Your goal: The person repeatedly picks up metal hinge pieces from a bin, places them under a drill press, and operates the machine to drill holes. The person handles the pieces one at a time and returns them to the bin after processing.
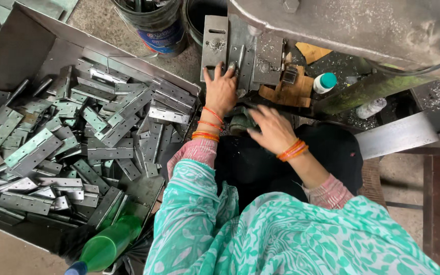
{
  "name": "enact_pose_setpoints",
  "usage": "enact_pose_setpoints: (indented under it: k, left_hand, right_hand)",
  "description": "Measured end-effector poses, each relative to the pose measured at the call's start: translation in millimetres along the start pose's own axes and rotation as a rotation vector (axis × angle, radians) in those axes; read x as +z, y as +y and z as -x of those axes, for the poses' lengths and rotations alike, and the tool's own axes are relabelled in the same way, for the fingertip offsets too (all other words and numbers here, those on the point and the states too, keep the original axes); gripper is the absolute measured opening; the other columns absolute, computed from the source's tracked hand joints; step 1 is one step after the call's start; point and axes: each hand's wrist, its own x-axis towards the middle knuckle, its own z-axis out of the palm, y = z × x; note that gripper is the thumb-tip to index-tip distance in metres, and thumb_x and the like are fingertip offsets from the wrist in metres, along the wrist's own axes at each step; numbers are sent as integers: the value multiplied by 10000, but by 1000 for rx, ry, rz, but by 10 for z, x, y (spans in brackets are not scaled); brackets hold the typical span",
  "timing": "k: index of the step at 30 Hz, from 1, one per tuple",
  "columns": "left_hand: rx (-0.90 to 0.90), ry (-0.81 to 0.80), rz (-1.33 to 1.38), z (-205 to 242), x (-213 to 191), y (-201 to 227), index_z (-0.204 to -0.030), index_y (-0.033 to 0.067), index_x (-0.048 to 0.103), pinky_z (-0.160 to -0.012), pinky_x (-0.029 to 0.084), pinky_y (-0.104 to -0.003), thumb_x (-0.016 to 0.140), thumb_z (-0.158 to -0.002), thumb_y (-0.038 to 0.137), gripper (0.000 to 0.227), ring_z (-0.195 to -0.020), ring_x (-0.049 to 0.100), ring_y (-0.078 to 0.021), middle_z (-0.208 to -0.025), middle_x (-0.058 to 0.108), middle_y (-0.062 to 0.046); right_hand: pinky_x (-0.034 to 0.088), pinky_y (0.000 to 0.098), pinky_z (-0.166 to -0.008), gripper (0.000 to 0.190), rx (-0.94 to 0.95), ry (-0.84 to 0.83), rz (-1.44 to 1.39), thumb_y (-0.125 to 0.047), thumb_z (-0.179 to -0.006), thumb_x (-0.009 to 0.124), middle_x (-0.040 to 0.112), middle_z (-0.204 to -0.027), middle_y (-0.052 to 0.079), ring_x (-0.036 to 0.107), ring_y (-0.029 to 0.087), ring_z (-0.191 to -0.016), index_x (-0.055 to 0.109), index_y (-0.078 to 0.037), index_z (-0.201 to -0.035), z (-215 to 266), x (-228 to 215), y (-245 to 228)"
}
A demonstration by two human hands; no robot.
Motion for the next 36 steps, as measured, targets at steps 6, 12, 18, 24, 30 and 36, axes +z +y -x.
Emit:
enact_pose_setpoints:
  k: [6, 12, 18, 24, 30, 36]
  left_hand:
    - [4, 15, 82, -103, 17, -47, -1065, 126, 760, -1133, 171, -770, 628, -848, 218, 270, -1464, 338, -341, -1434, 570, -10]
    - [20, 50, 37, -16, -87, -36, -1055, 117, 766, -1140, 180, -755, 621, -833, 181, 273, -1454, 358, -353, -1401, 600, -27]
    - [-26, 26, -6, -5, -23, 47, -1026, 109, 774, -1153, 184, -744, 576, -903, 196, 248, -1441, 383, -356, -1371, 619, -28]
    - [-99, 84, 2, -282, 53, 44, -1040, 120, 772, -1149, 191, -734, 556, -906, 198, 266, -1427, 382, -353, -1382, 608, -34]
    - [-76, 127, -11, -219, 72, 17, -1039, 108, 770, -1149, 215, -719, 562, -920, 196, 255, -1423, 395, -363, -1362, 620, -61]
    - [-90, 135, 22, -246, 217, 70, -1025, 109, 772, -1152, 256, -691, 565, -922, 188, 245, -1384, 426, -364, -1336, 644, -61]
  right_hand:
    - [560, 526, -877, 648, 286, -239, -2, -272, -813, 736, 587, -1312, 189, 649, 426, -1101, 538, -186, -1424, 375, 604, 139]
    - [570, 540, -811, 646, 280, -117, -98, -275, -787, 766, 563, -1305, 235, 660, 471, -996, 570, -223, -1400, 639, 1112, 251]
    - [569, 529, -839, 579, 248, -207, -8, -336, -855, 738, 643, -1181, 184, 675, 436, -1029, 574, -148, -1377, 328, 680, 351]
    - [572, 525, -833, 557, 274, -189, 32, -298, -821, 745, 624, -1232, 182, 682, 430, -1011, 587, -138, -1330, 390, 810, 315]
    - [561, 532, -839, 613, 250, -53, -38, -286, -797, 763, 556, -1342, 234, 655, 471, -1022, 588, -191, -1376, 677, 1267, 335]
    - [566, 514, -876, 550, 236, -151, -49, -335, -856, 731, 661, -1208, 189, 673, 434, -1057, 596, -164, -1361, 378, 715, 381]
